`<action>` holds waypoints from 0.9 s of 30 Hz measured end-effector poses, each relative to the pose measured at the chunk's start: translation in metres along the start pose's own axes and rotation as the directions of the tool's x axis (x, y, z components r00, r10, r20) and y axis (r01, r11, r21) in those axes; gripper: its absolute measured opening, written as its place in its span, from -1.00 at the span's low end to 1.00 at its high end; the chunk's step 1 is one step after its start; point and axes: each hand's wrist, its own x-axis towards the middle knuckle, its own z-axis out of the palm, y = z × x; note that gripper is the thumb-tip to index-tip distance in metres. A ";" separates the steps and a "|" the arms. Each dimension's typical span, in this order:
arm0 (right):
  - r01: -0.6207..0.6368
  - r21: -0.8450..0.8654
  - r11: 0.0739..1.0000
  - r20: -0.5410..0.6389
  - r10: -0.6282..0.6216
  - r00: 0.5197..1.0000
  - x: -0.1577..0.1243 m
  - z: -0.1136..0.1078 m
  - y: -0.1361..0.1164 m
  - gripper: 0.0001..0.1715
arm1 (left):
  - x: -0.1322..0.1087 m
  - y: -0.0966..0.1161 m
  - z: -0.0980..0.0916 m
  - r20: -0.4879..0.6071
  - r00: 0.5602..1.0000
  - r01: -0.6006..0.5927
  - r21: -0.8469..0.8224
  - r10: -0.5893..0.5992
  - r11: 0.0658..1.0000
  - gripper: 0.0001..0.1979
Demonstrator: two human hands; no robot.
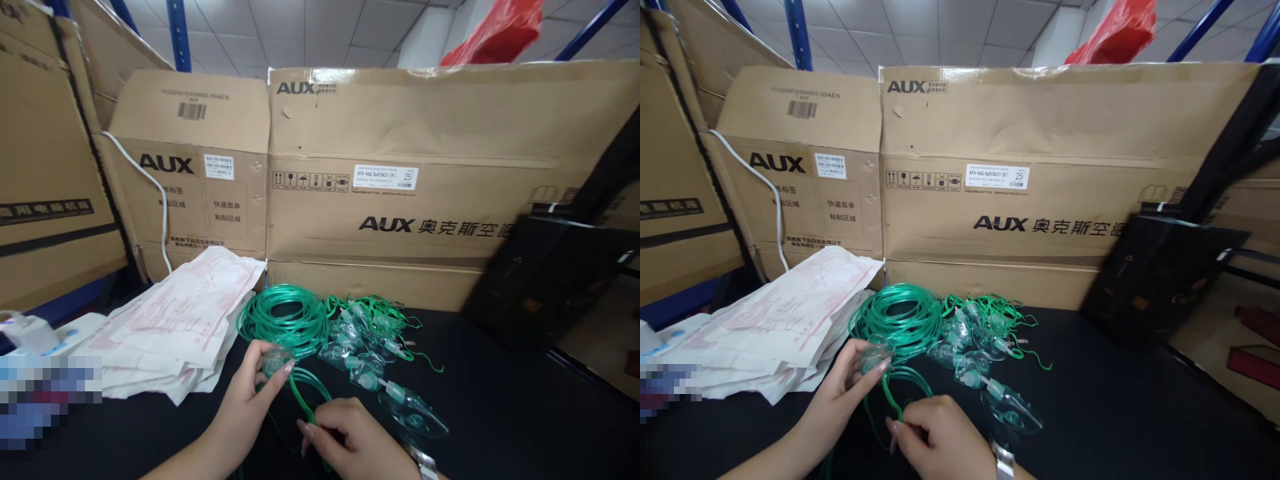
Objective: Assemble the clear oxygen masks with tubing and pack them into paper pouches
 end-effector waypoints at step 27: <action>-0.145 0.463 0.875 -0.290 0.304 0.908 0.005 -0.011 0.005 -0.56 | 0.000 0.019 -0.002 0.341 0.907 0.387 -0.441 -0.247 0.810 -0.53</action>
